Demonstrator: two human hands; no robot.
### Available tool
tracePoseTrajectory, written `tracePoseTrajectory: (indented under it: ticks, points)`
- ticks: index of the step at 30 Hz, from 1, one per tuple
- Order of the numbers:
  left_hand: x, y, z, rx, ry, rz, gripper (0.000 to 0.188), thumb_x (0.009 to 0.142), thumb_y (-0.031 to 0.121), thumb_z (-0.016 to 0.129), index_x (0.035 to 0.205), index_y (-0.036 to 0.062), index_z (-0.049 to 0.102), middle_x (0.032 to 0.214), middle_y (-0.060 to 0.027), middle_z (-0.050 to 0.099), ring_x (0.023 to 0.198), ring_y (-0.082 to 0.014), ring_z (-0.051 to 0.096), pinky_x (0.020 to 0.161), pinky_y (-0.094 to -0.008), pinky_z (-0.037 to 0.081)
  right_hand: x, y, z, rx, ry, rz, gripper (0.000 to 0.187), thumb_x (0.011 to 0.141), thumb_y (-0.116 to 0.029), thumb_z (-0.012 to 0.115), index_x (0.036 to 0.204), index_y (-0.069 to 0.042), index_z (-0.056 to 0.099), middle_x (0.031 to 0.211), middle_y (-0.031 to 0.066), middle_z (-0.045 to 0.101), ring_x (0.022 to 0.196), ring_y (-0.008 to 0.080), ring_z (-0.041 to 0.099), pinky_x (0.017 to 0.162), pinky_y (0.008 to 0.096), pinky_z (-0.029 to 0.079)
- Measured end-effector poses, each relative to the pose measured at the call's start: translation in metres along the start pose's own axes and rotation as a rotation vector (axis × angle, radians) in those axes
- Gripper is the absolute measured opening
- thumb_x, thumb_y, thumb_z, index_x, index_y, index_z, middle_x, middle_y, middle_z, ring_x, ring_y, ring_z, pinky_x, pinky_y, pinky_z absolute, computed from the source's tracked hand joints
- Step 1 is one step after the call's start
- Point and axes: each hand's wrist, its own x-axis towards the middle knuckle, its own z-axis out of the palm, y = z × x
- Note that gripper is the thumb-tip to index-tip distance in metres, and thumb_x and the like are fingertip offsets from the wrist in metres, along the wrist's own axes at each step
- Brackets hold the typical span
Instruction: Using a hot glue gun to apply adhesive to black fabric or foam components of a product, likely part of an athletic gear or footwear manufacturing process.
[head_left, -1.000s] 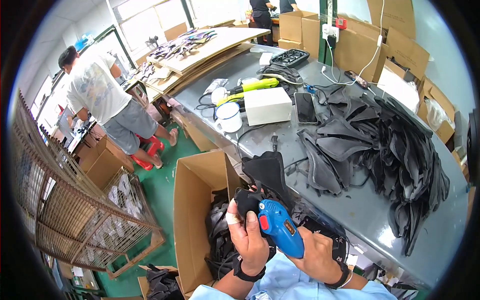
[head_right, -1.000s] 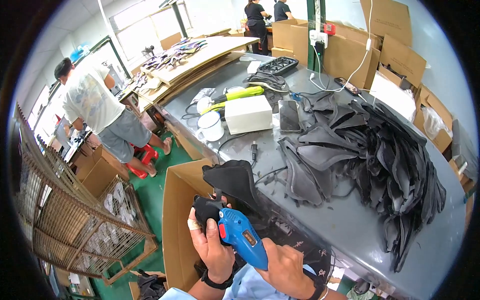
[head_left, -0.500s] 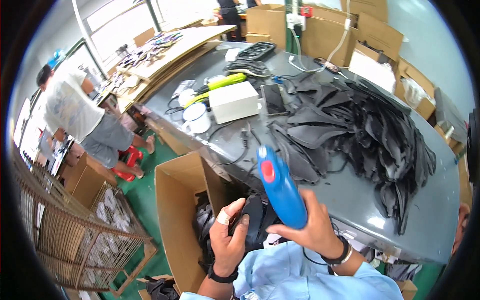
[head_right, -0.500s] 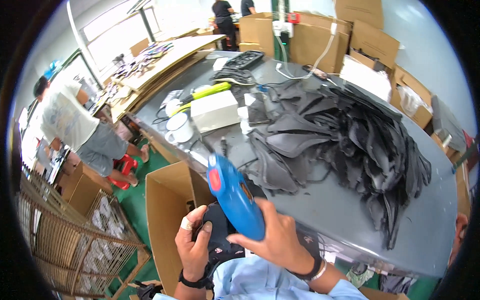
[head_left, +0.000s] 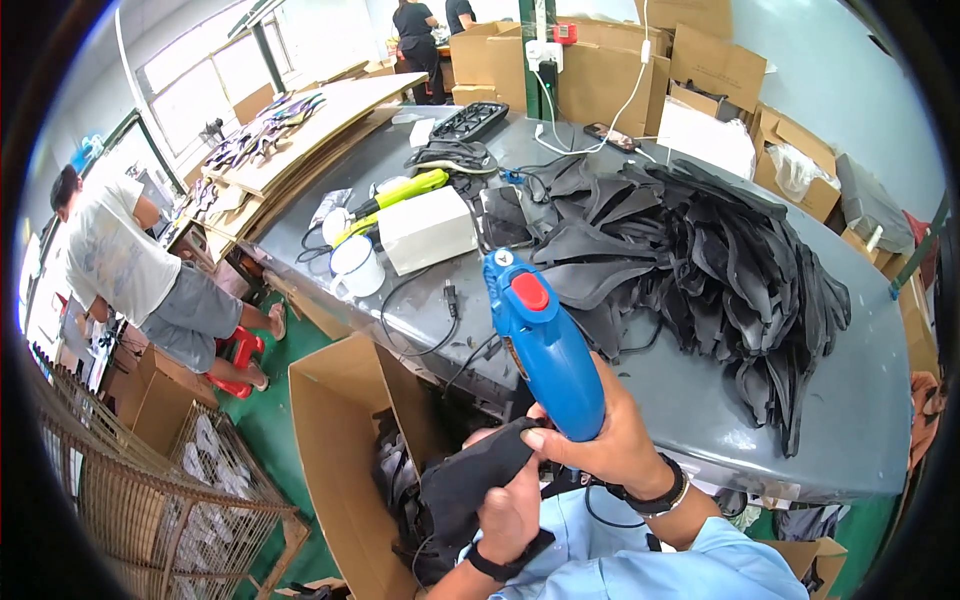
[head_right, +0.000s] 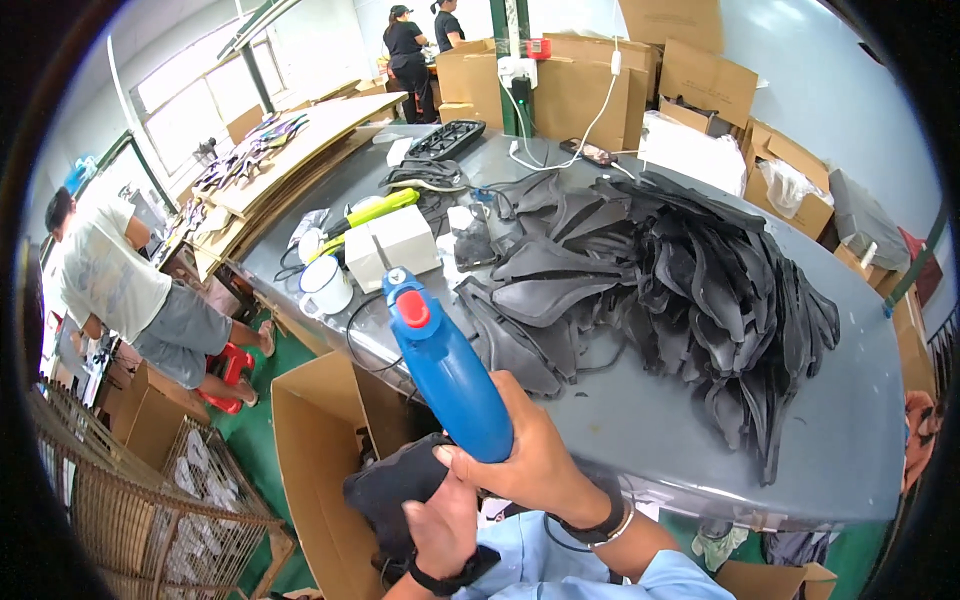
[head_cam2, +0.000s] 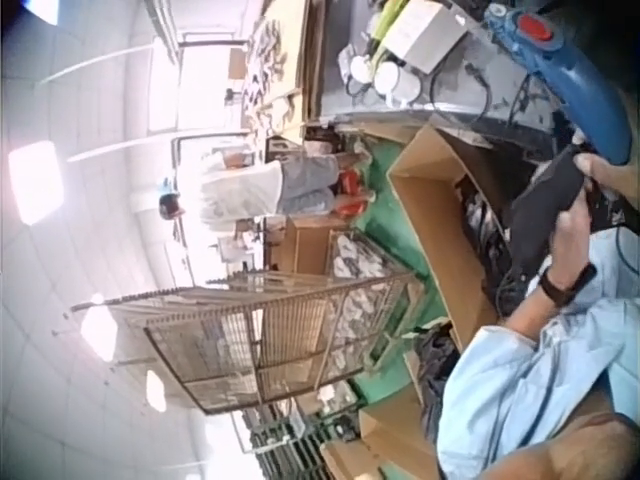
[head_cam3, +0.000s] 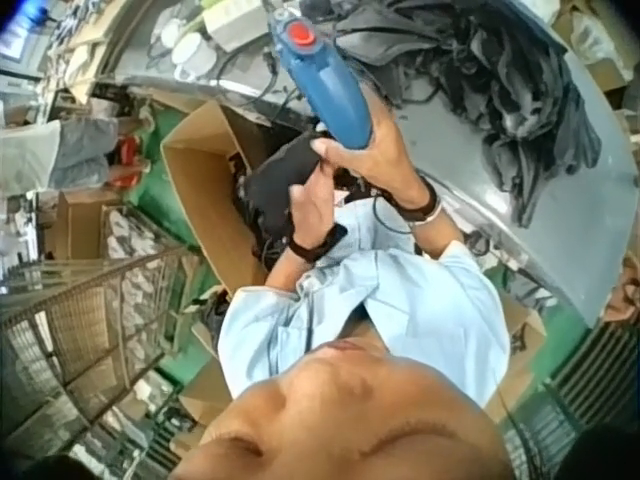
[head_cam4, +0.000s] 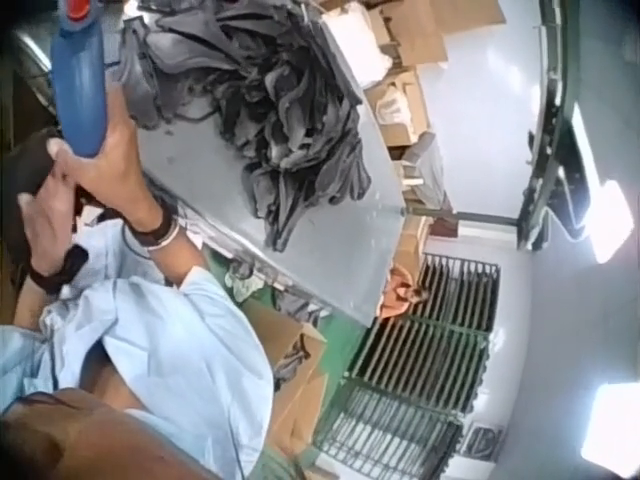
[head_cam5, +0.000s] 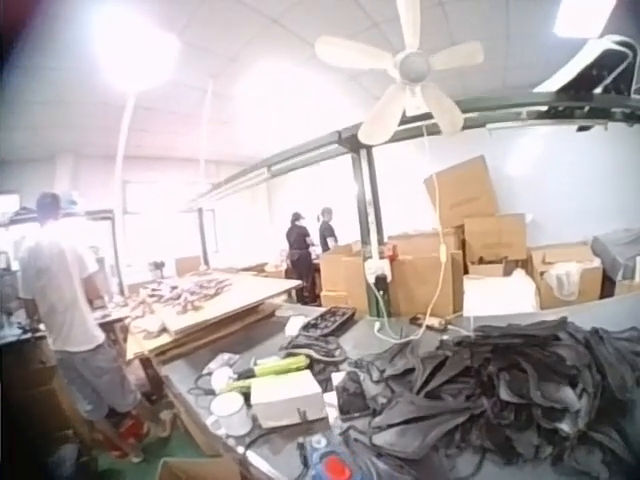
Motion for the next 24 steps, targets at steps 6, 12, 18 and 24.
tracePoseTrajectory:
  ticks: [6,12,18,24]
  points:
    - [0.035,0.041,0.018,0.118,-0.037,0.231,0.052,0.095,0.048,0.046,0.124,0.0050,0.043,0.112,-0.0114,0.055,0.103,-0.0231,0.055,0.095,-0.0376,0.043,-0.013,0.020,0.007,-0.407,0.073,-0.292,0.062,0.071,-0.029,0.081,0.114,0.000,0.046,0.081,0.0142,0.065,0.061,0.0247,0.066,0.056,0.0326,0.052]
    - [0.050,0.066,0.032,0.006,-0.020,0.563,0.050,0.097,0.044,0.042,0.128,0.0048,0.039,0.124,-0.0162,0.051,0.119,-0.0297,0.049,0.098,-0.0372,0.048,-0.047,0.033,0.016,-0.737,-0.071,-0.386,0.065,0.066,-0.030,0.084,0.108,0.004,0.048,0.076,0.0158,0.064,0.062,0.0287,0.066,0.054,0.0339,0.052]
    - [0.050,0.065,0.024,0.142,0.066,0.623,0.057,0.093,0.049,0.047,0.127,0.0036,0.040,0.127,-0.0192,0.049,0.119,-0.0327,0.049,0.099,-0.0392,0.045,-0.051,0.034,0.022,-0.773,-0.103,-0.399,0.067,0.064,-0.028,0.086,0.107,0.004,0.047,0.075,0.0149,0.063,0.059,0.0273,0.066,0.053,0.0327,0.052]
    - [0.049,0.067,0.008,0.269,-0.001,0.647,0.052,0.096,0.046,0.043,0.127,0.0056,0.039,0.125,-0.0163,0.051,0.113,-0.0268,0.054,0.095,-0.0372,0.046,-0.047,0.031,0.024,-0.804,-0.099,-0.459,0.064,0.064,-0.026,0.085,0.106,0.005,0.047,0.074,0.0147,0.064,0.057,0.0274,0.065,0.051,0.0328,0.051]
